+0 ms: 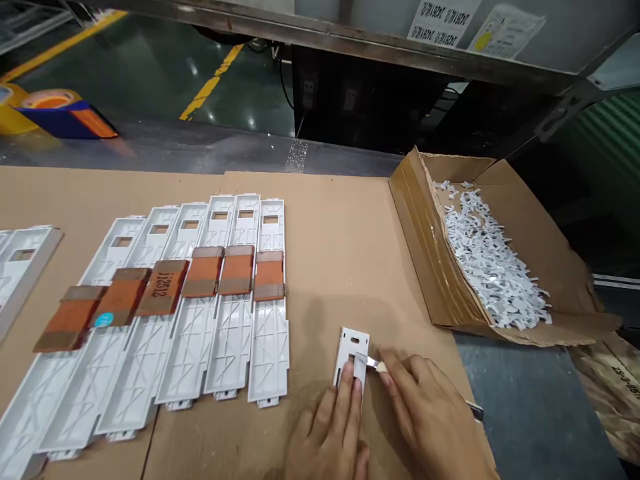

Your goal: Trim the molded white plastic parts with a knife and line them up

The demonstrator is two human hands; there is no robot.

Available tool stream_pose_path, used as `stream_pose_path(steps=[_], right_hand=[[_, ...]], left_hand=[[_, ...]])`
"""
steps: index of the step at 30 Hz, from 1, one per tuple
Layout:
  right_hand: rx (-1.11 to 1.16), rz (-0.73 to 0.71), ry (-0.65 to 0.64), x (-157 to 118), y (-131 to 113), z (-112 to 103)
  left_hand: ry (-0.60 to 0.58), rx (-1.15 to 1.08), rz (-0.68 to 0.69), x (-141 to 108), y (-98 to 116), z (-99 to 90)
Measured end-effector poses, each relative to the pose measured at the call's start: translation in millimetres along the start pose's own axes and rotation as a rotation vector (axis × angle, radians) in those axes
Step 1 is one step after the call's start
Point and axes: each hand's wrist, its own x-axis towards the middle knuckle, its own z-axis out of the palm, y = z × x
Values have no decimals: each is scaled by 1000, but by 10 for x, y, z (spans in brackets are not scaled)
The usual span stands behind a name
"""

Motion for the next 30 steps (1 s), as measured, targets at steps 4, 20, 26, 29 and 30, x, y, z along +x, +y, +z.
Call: stream_pose_path(steps=[4,20,26,29,30], right_hand=[[-56,-43,-27,-2,-22,2],[-73,-31,-28,32,-38,6],[-62,-10,-30,20,-20,21],[-94,-21,-50,25,-9,21],[-110,-26,-53,33,-3,15]], left_hand=[[-17,4,11,-4,-2,6],[-7,-26,-2,16,-3,-15],[53,-32,-28,34,21,2],[51,-36,-37,37,30,4],[50,-36,-41,38,31,4]])
